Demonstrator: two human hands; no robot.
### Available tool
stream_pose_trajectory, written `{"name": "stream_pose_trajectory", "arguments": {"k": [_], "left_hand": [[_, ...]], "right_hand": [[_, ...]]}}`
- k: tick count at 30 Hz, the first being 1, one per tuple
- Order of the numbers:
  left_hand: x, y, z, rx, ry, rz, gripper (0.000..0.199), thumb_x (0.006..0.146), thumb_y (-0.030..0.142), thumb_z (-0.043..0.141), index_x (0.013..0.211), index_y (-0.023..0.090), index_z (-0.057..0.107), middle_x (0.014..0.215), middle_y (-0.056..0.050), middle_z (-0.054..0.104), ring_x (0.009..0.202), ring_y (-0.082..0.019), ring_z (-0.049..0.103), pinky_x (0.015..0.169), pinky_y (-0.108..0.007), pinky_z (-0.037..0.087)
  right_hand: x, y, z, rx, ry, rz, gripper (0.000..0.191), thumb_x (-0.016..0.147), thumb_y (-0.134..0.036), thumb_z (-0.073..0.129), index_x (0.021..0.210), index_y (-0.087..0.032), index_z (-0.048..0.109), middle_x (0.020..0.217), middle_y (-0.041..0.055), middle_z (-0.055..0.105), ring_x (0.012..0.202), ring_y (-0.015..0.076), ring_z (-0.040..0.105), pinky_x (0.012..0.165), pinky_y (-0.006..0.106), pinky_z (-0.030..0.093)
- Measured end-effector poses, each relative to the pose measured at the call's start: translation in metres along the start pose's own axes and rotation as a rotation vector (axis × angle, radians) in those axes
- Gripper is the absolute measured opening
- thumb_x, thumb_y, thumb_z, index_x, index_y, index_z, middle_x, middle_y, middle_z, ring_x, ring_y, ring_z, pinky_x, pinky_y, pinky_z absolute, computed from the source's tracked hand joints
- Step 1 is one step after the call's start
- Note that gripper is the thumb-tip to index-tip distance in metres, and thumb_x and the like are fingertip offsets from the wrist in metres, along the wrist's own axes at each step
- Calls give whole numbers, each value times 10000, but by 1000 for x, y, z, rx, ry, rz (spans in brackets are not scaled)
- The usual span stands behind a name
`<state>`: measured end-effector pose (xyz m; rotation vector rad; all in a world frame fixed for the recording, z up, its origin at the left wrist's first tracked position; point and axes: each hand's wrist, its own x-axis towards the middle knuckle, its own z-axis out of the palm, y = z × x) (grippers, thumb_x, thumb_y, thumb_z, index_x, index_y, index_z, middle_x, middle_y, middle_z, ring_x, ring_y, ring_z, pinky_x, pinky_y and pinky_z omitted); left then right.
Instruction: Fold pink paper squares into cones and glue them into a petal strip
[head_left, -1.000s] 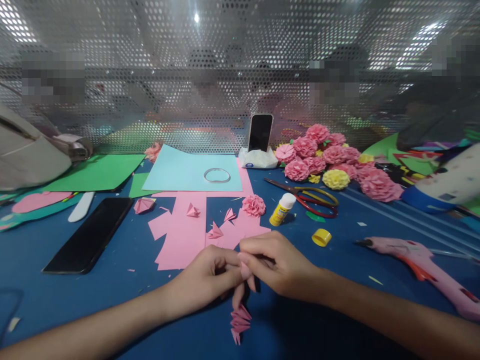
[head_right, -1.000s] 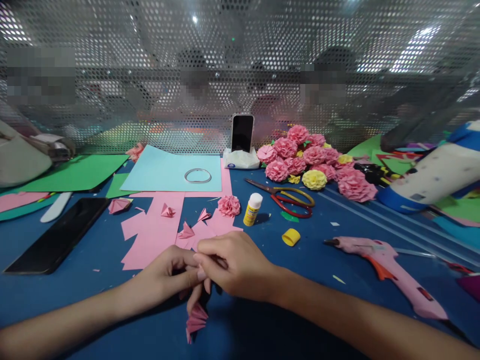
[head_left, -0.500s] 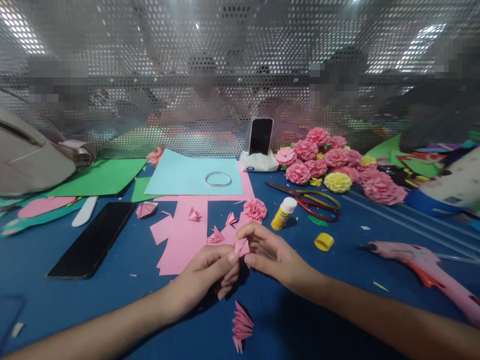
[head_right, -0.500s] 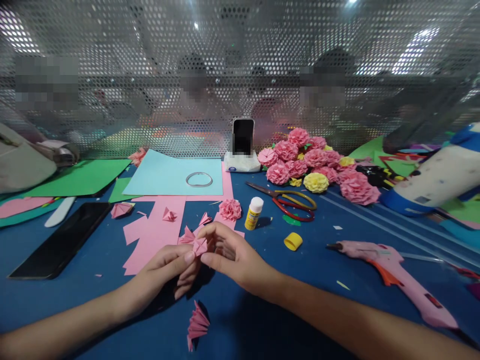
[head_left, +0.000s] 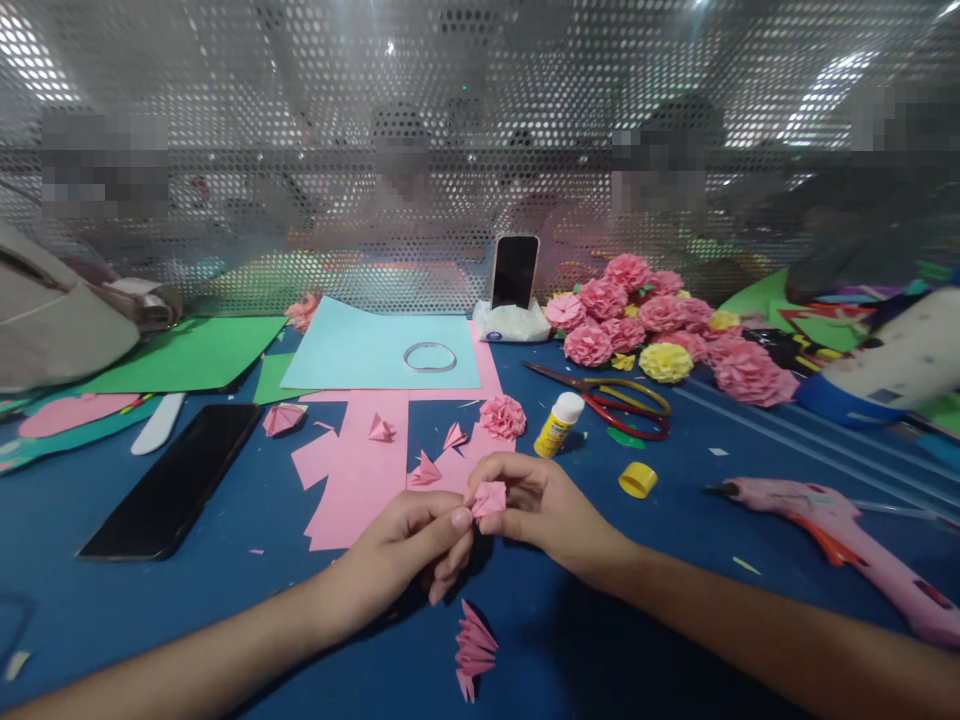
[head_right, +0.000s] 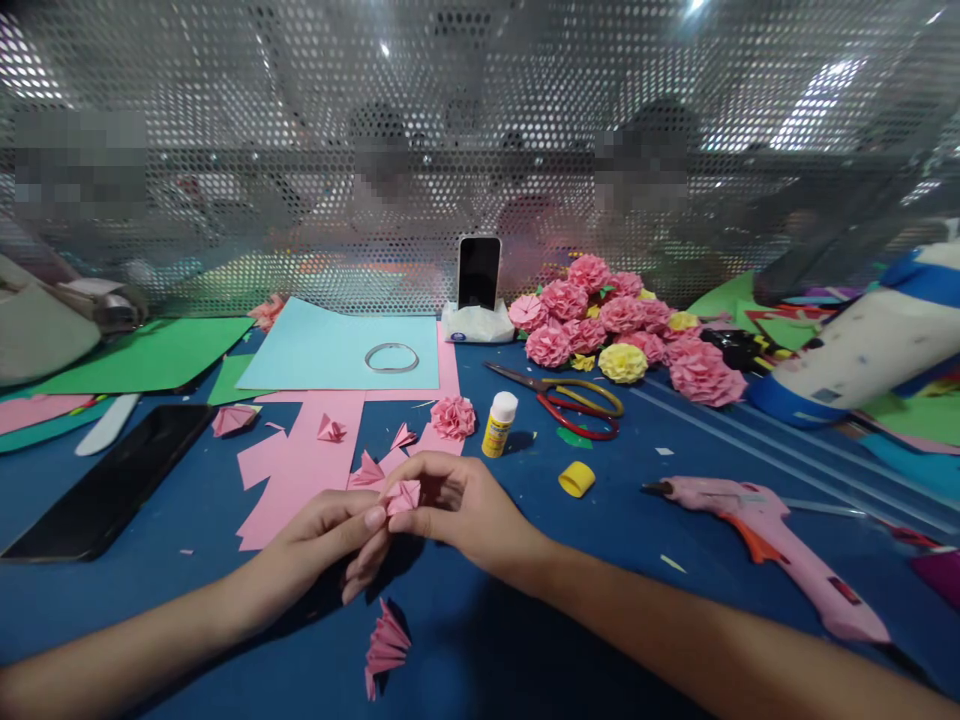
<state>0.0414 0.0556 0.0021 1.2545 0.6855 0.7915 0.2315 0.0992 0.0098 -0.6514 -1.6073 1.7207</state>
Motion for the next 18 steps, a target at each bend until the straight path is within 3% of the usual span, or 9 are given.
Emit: {"name": "stream_pose_trajectory", "arguments": {"k": [4, 7, 13, 18], "left_hand": [[1, 1, 2, -26, 50, 6, 451, 959, 535, 540, 713, 158, 520, 540, 69, 411, 431, -66, 423, 470, -194, 314], [1, 1, 2, -42, 86, 16, 362, 939, 498, 600, 831, 153, 577, 525, 83, 439, 403, -57, 417, 443, -175, 318], [2, 2, 0, -64, 96, 12, 344, 851, 415, 737, 741, 131, 578, 607, -28, 675, 419, -74, 558, 434, -162, 364], [2, 2, -1, -93, 118, 17, 374, 835, 426, 755, 723, 149, 529, 574, -28, 692, 383, -85, 575, 407, -154, 354]], "right_hand": [[0, 0, -1, 15, 67, 14, 338, 738, -383, 841, 787, -167, 587, 648, -60, 545, 513, 58, 451, 491, 177, 375], [-3, 4, -3, 10, 48, 36, 379, 747, -448, 823, 726, -153, 587, 591, -43, 571, 473, 59, 461, 440, 173, 346], [-6, 12, -3, 20, 0, 52, 393, 720, -474, 834, 726, -148, 615, 598, -22, 607, 491, 78, 538, 430, 171, 389], [-8, 7, 2, 8, -20, 54, 363, 717, -443, 841, 716, -148, 628, 638, -7, 635, 500, 84, 543, 444, 187, 412]]}}
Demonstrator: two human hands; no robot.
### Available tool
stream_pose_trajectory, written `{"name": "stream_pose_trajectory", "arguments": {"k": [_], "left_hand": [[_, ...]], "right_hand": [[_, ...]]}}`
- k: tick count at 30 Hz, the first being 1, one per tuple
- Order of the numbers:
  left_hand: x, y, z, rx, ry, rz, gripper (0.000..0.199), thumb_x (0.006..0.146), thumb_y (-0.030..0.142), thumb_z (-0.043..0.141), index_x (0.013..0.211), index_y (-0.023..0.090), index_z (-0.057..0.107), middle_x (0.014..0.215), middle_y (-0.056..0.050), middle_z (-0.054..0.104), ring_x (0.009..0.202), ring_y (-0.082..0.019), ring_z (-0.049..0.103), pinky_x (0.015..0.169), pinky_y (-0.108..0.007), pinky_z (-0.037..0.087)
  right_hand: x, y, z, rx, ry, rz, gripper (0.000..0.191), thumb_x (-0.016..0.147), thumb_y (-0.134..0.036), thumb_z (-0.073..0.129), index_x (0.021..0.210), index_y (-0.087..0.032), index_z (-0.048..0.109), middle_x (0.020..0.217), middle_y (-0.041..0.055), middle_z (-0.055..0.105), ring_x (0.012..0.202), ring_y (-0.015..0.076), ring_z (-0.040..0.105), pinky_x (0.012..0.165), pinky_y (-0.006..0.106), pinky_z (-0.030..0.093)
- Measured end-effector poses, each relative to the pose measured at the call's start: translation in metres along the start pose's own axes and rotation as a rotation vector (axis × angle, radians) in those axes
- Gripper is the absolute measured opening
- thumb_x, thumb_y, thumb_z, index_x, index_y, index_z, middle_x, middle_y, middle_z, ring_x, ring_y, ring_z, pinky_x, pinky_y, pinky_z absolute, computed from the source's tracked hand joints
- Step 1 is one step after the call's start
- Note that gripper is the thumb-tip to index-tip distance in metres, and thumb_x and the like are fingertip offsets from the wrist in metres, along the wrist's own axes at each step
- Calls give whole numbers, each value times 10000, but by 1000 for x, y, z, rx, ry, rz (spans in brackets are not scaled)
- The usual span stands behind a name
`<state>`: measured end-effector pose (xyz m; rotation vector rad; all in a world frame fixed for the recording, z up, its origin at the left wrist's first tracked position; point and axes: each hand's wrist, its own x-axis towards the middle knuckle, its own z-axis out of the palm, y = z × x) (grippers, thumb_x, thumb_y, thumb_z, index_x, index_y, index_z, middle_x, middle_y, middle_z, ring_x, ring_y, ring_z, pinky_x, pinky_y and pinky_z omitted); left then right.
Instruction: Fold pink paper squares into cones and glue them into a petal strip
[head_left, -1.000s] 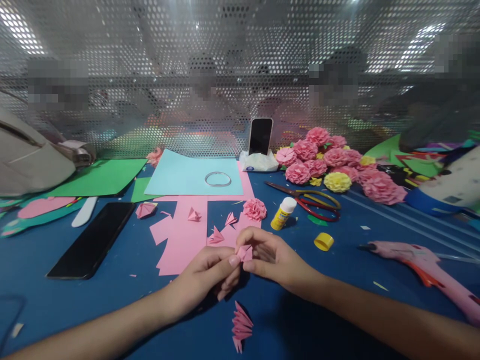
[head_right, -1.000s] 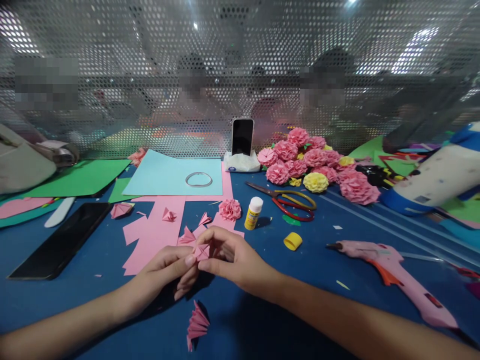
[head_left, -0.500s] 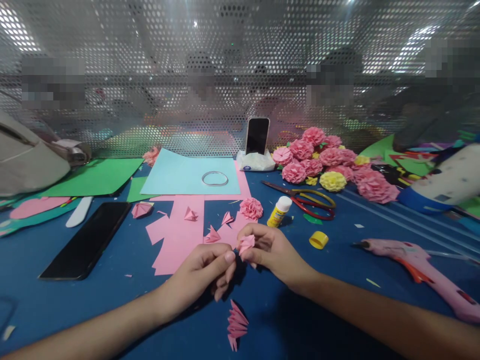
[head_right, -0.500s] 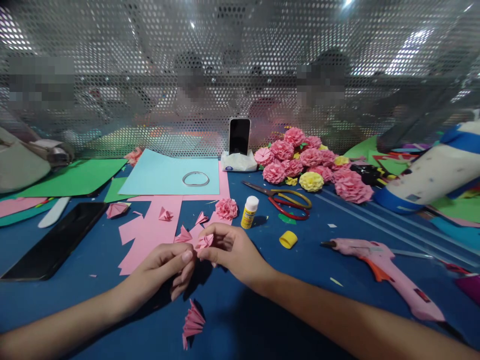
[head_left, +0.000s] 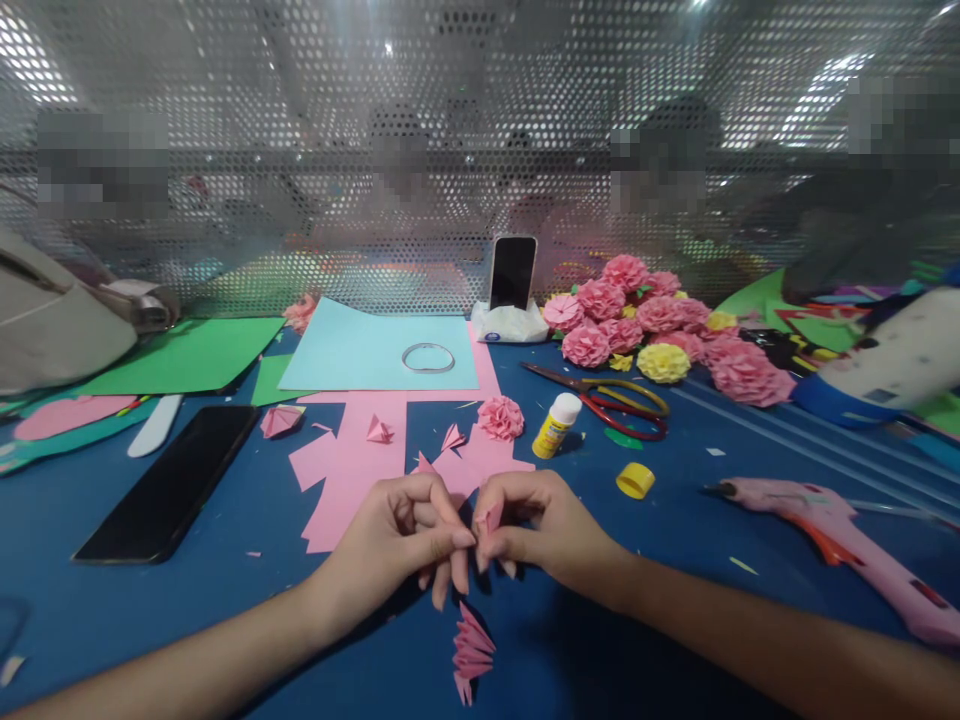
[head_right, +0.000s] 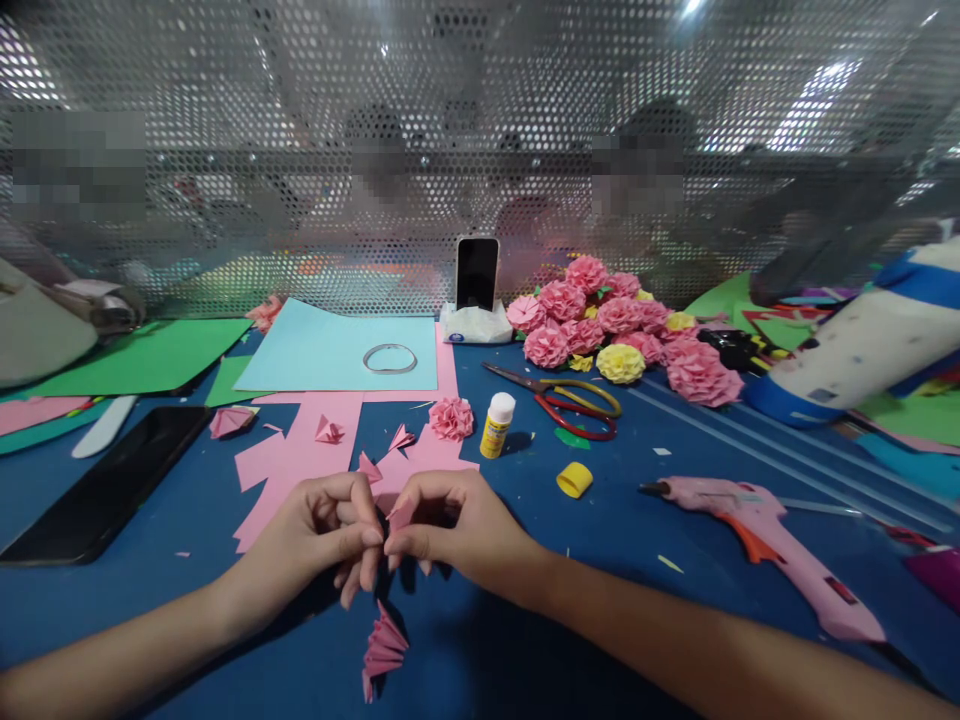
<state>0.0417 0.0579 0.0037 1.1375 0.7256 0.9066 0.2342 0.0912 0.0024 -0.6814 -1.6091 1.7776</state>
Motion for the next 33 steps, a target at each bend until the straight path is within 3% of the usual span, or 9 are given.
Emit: {"name": "stream_pose_trajectory", "arguments": {"k": [4, 11, 18, 23, 28, 33], "left_hand": [[-1, 0, 0, -10, 17, 25, 403, 848, 481, 728, 716, 153, 535, 482, 18, 628, 336, -74, 528, 404, -158, 330], [-3, -3, 0, 7, 19, 56, 491, 978, 535, 510, 775, 118, 672, 374, 62, 472, 286, -52, 389, 415, -177, 355], [-4, 0, 0, 58, -10, 63, 480, 1004, 501, 482, 789, 120, 678, 437, 34, 530, 347, -54, 428, 475, -180, 389], [-3, 1, 0, 77, -25, 56, 490, 998, 513, 488, 775, 117, 672, 475, 25, 551, 354, -54, 434, 480, -189, 395], [-1, -3, -1, 82, 20, 69, 444, 994, 526, 482, 840, 146, 652, 442, 50, 514, 361, -83, 444, 481, -213, 403], [-2, -2, -3, 127, 119, 102, 557, 968, 530, 530, 557, 156, 514, 572, -7, 564, 455, -75, 444, 468, -204, 331]], "right_hand": [[-2, -5, 4, -27, -25, -32, 306, 714, -368, 851, 692, -150, 637, 701, 10, 672, 566, 88, 549, 528, 205, 436], [-3, -5, 4, 23, -111, -10, 287, 767, -330, 815, 712, -149, 599, 646, -17, 640, 529, 92, 595, 545, 212, 464], [-1, 6, -2, 121, -120, -25, 344, 802, -411, 790, 757, -145, 575, 677, -8, 660, 488, 93, 636, 497, 192, 452], [1, 4, -2, 143, -124, -25, 322, 816, -368, 787, 753, -141, 568, 677, 0, 677, 462, 76, 617, 465, 171, 430], [1, 4, -4, 147, -139, -31, 355, 830, -418, 765, 764, -138, 558, 710, 46, 720, 471, 83, 614, 462, 175, 444], [1, 5, -6, 173, -141, -31, 320, 857, -386, 746, 779, -142, 555, 722, 56, 733, 472, 76, 605, 452, 165, 440]]}}
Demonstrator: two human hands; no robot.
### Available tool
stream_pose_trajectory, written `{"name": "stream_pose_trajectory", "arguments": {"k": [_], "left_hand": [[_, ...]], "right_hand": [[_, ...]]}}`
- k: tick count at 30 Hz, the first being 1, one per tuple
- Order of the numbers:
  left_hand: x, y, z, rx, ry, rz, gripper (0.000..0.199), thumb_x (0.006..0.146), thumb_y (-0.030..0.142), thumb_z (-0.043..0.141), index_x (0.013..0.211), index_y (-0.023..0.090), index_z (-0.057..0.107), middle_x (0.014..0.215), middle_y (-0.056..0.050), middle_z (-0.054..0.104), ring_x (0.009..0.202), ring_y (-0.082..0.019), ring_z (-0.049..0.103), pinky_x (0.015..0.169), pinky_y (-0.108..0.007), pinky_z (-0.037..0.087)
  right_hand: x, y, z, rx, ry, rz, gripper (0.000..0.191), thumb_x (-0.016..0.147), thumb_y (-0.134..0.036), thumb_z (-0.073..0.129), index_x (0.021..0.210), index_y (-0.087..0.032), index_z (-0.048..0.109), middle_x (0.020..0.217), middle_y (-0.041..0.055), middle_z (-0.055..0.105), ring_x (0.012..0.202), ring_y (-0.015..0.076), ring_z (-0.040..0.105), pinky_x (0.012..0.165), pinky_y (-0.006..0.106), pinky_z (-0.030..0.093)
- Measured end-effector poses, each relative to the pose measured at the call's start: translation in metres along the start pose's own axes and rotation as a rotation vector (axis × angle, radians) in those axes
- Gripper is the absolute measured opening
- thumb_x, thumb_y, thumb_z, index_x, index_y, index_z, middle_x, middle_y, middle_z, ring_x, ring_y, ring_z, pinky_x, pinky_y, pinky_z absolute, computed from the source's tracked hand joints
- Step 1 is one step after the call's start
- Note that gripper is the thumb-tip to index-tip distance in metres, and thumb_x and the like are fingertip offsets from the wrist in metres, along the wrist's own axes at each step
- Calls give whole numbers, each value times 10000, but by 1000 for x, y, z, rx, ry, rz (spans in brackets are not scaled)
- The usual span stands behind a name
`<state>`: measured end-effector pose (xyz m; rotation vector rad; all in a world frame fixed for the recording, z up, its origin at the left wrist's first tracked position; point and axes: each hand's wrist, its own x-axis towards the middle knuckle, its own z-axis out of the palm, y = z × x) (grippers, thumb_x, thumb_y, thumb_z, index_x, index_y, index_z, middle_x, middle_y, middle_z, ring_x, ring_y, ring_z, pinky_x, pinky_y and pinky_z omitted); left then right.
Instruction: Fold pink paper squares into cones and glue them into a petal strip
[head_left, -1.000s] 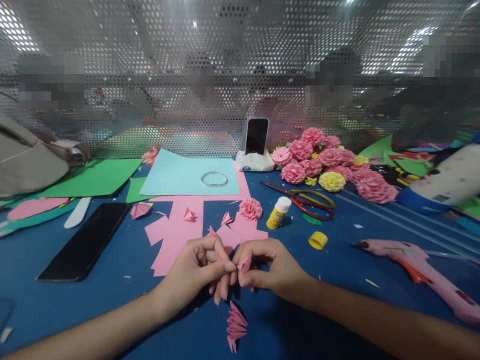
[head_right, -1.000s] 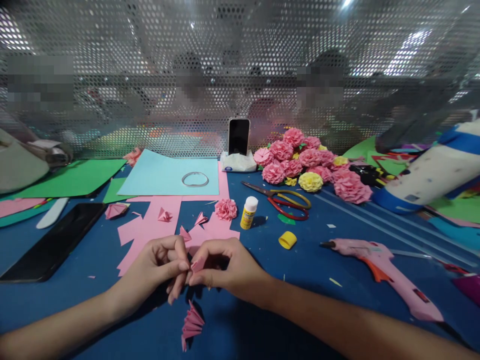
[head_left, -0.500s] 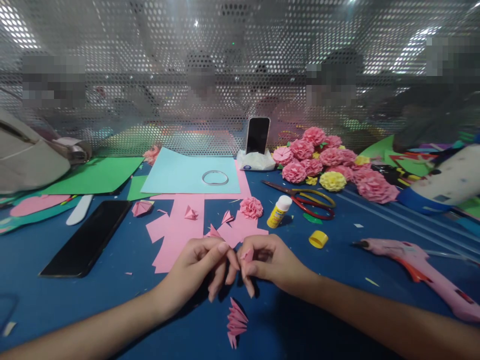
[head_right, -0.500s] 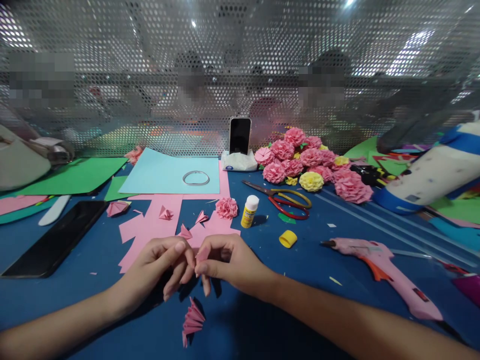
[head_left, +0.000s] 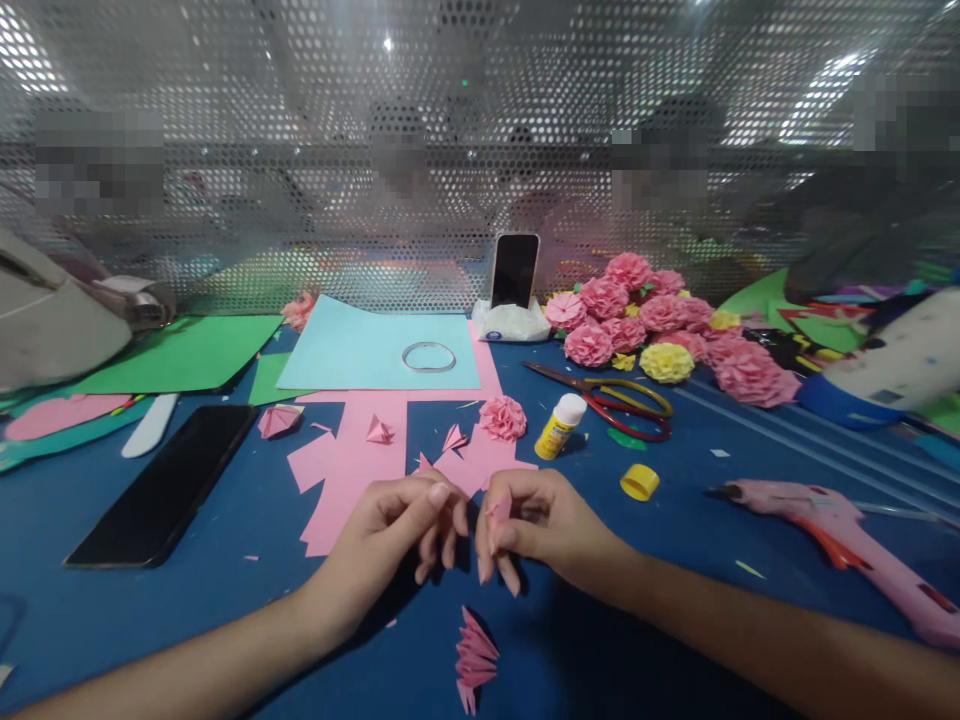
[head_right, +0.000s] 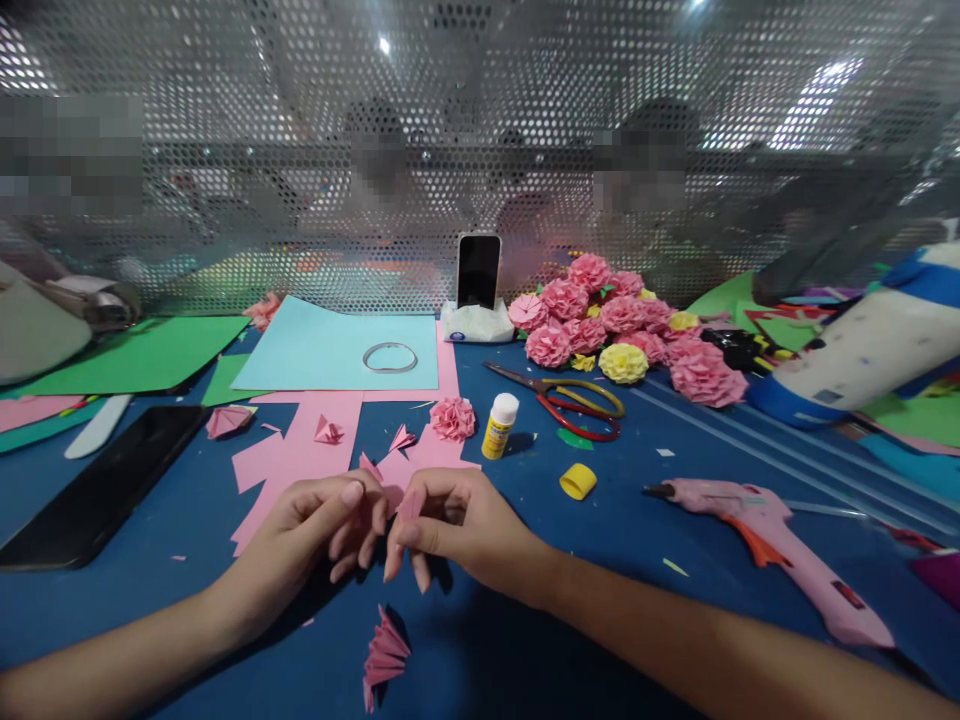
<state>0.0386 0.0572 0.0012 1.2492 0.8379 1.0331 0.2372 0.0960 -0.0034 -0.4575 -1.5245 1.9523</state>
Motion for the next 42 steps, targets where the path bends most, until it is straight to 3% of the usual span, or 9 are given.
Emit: {"name": "stream_pose_trajectory", "arguments": {"k": [3, 7, 11, 14, 18, 21, 26, 34, 42], "left_hand": [[-1, 1, 0, 31, 23, 3, 674, 951, 560, 548, 424, 163, 409, 456, 11, 452, 443, -70, 388, 482, -213, 307], [-3, -1, 0, 6, -25, -54, 703, 929, 610, 547, 398, 173, 400, 325, 45, 337, 323, -44, 259, 388, -215, 197], [-5, -5, -3, -92, -62, -108, 579, 902, 533, 645, 484, 151, 526, 318, 58, 373, 262, -26, 244, 325, -190, 127], [-3, -4, -5, -240, -80, -112, 325, 910, 434, 682, 743, 156, 658, 357, 95, 378, 270, -26, 246, 327, -148, 174], [3, 0, -6, -502, -94, -141, 162, 919, 343, 679, 915, 187, 639, 522, 102, 319, 412, -34, 248, 430, -119, 290], [8, 4, -8, -677, -123, -215, 172, 919, 292, 652, 838, 144, 622, 639, 56, 377, 504, -49, 315, 499, -140, 357], [9, 7, -11, -874, -146, -284, 363, 952, 210, 556, 610, 134, 461, 775, -15, 455, 633, -91, 428, 640, -215, 447], [11, 9, -10, -995, -140, -305, 370, 955, 147, 528, 602, 141, 416, 776, -12, 448, 648, -93, 445, 649, -216, 450], [9, 6, -10, -889, -133, -254, 223, 921, 166, 624, 728, 133, 517, 744, 19, 433, 638, -77, 438, 636, -188, 446]], "right_hand": [[1, -1, 1, 25, 14, 7, 322, 852, -382, 752, 766, -145, 552, 694, 42, 723, 450, 67, 582, 440, 162, 439], [1, -3, 0, 46, 18, 26, 322, 843, -388, 761, 769, -138, 572, 676, 36, 717, 454, 65, 577, 444, 161, 445], [1, -2, -2, 75, 11, 33, 312, 841, -375, 765, 777, -140, 569, 679, 32, 718, 467, 73, 592, 451, 166, 455], [1, -2, -1, 94, 15, 24, 301, 848, -364, 760, 779, -139, 572, 671, 31, 718, 456, 66, 581, 449, 160, 447], [1, -4, 0, 95, 25, 24, 305, 846, -363, 761, 770, -138, 569, 660, 34, 715, 445, 61, 563, 444, 158, 432], [1, -5, 1, 86, 27, 19, 295, 853, -347, 755, 766, -139, 565, 659, 33, 714, 440, 58, 557, 447, 160, 425], [1, -5, 1, 60, 45, 25, 320, 841, -382, 760, 760, -142, 565, 646, 28, 708, 435, 61, 546, 437, 165, 413], [1, -5, 2, 49, 32, 14, 281, 853, -331, 755, 765, -140, 568, 643, 22, 708, 430, 52, 541, 443, 159, 413], [1, -5, 2, 23, 48, 41, 331, 824, -394, 772, 753, -146, 566, 636, 17, 702, 430, 61, 540, 424, 169, 407]]}}
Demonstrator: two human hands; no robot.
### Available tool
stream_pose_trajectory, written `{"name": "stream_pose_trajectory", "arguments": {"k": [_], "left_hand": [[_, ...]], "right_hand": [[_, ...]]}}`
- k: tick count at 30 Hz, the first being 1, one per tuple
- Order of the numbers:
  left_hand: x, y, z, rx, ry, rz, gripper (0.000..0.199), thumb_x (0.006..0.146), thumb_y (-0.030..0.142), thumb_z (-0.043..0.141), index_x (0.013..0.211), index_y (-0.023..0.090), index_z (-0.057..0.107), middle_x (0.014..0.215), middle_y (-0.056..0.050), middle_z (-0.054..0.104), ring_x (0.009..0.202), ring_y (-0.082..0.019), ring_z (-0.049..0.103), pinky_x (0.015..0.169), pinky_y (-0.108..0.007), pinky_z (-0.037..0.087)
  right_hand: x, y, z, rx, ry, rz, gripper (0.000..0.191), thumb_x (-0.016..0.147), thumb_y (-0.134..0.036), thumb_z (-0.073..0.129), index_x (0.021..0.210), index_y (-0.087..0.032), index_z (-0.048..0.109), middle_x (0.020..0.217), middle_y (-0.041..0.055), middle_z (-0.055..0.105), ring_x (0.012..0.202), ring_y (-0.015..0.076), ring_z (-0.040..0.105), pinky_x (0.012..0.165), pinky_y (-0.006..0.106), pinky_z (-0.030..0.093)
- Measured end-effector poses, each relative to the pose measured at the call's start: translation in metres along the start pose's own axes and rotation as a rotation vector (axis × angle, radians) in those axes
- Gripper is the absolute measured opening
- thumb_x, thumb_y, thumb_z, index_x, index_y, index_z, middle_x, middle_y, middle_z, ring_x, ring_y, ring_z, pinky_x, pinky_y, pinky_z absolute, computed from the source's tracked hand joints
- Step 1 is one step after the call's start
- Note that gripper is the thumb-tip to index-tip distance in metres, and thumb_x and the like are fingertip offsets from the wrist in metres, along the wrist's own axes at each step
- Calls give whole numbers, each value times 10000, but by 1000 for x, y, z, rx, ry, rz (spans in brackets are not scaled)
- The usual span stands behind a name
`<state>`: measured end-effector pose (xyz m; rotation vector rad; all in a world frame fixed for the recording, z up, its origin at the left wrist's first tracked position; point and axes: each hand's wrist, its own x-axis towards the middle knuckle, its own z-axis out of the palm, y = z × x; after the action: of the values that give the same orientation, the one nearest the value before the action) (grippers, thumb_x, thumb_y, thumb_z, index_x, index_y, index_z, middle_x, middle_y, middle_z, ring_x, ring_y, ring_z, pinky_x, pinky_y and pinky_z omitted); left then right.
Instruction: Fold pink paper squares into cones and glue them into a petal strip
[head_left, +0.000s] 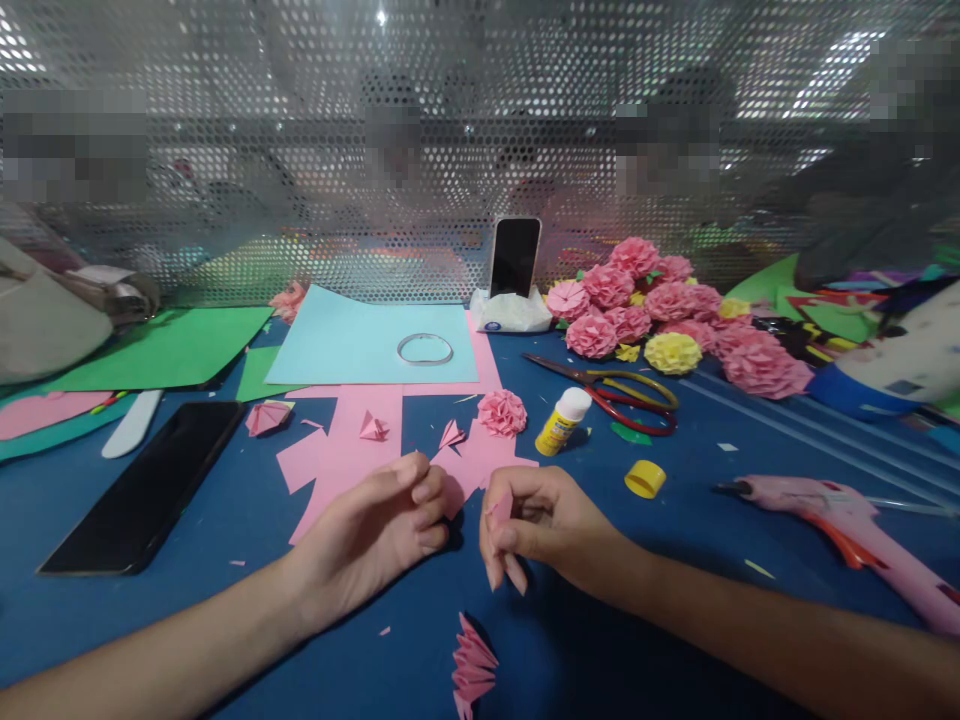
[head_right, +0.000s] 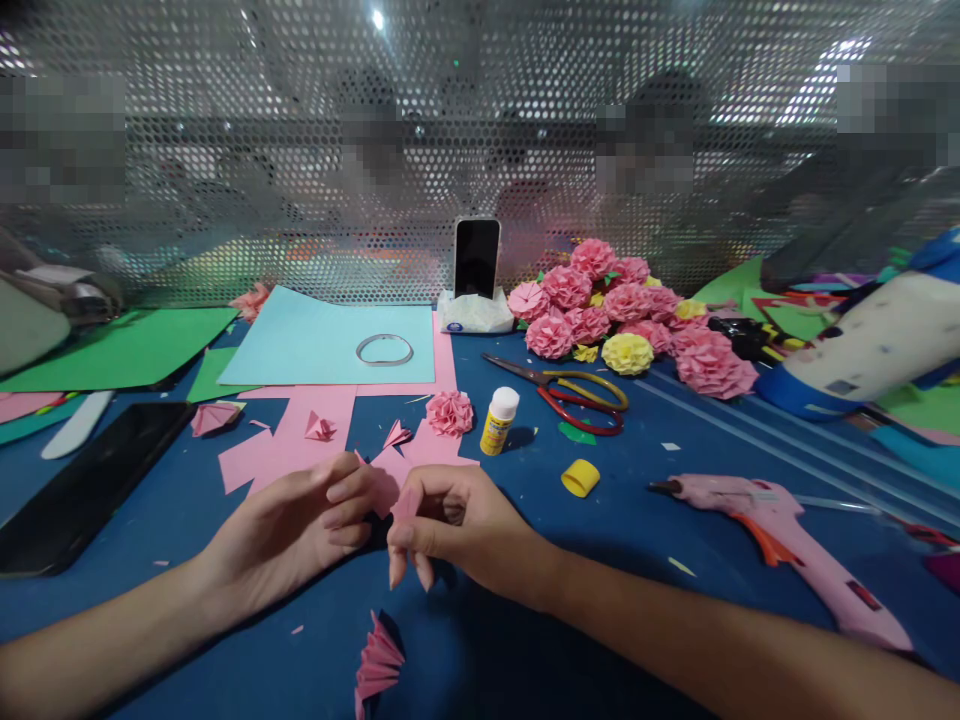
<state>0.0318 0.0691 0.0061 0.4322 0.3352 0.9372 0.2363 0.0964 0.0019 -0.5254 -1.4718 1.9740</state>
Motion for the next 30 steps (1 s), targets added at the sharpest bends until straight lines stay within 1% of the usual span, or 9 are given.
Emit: {"name": "stream_pose_trajectory", "arguments": {"k": [3, 6, 8, 12, 16, 19, 24, 27, 30], "left_hand": [[-1, -1, 1, 114, 12, 31, 147, 947, 131, 585, 801, 125, 565, 784, 0, 466, 725, -90, 478, 694, -193, 459], [-2, -4, 2, 247, 9, 39, 153, 951, 194, 617, 824, 109, 596, 882, -40, 526, 818, -123, 523, 757, -236, 481], [-4, -6, 2, 322, -3, 46, 213, 918, 225, 671, 764, 110, 582, 892, -50, 549, 793, -134, 548, 743, -256, 482], [-5, -10, 2, 413, -14, 89, 363, 874, 276, 726, 652, 141, 473, 840, -38, 572, 684, -131, 562, 700, -275, 459], [-4, -11, 1, 455, -9, 120, 458, 860, 313, 744, 616, 158, 388, 787, -25, 572, 649, -117, 545, 663, -250, 429], [-3, -11, 0, 467, -2, 132, 473, 871, 325, 733, 613, 163, 371, 732, -15, 567, 632, -110, 529, 652, -238, 417], [-2, -11, 0, 463, 17, 137, 398, 890, 336, 710, 653, 153, 447, 745, -22, 580, 622, -110, 520, 646, -244, 429], [-1, -10, 0, 440, 31, 136, 295, 905, 360, 687, 761, 141, 551, 710, -4, 547, 574, -92, 462, 595, -224, 412], [0, -10, 0, 412, 38, 126, 242, 899, 349, 688, 842, 129, 604, 656, 17, 492, 558, -88, 424, 574, -209, 393]], "right_hand": [[0, 1, -1, 3, -3, -5, 312, 832, -374, 769, 757, -148, 568, 640, 19, 708, 432, 63, 546, 427, 172, 411], [0, 1, -1, 9, -8, -9, 301, 841, -364, 764, 766, -146, 570, 643, 22, 710, 434, 63, 550, 432, 171, 412], [0, 1, -1, 13, -11, -12, 308, 846, -375, 759, 767, -145, 569, 650, 24, 710, 438, 64, 553, 436, 172, 415], [-1, 0, -1, 20, -24, -4, 332, 852, -394, 751, 756, -145, 553, 655, 22, 702, 441, 60, 553, 444, 168, 416], [-1, -1, -1, -11, -10, 10, 357, 837, -429, 756, 758, -146, 552, 650, 21, 699, 442, 62, 547, 438, 170, 411], [-1, 0, -1, -30, -9, 16, 357, 844, -432, 747, 766, -145, 549, 656, 21, 697, 444, 61, 546, 440, 168, 411], [-1, 0, -1, -22, -13, 15, 350, 845, -424, 747, 758, -147, 552, 644, 20, 697, 436, 61, 541, 435, 170, 406], [-1, 0, -1, -14, -16, 11, 329, 850, -403, 748, 771, -147, 556, 645, 21, 702, 434, 62, 542, 439, 173, 406], [-1, 2, -3, -31, -9, 22, 327, 851, -406, 744, 778, -148, 556, 655, 23, 706, 440, 64, 545, 439, 176, 408]]}}
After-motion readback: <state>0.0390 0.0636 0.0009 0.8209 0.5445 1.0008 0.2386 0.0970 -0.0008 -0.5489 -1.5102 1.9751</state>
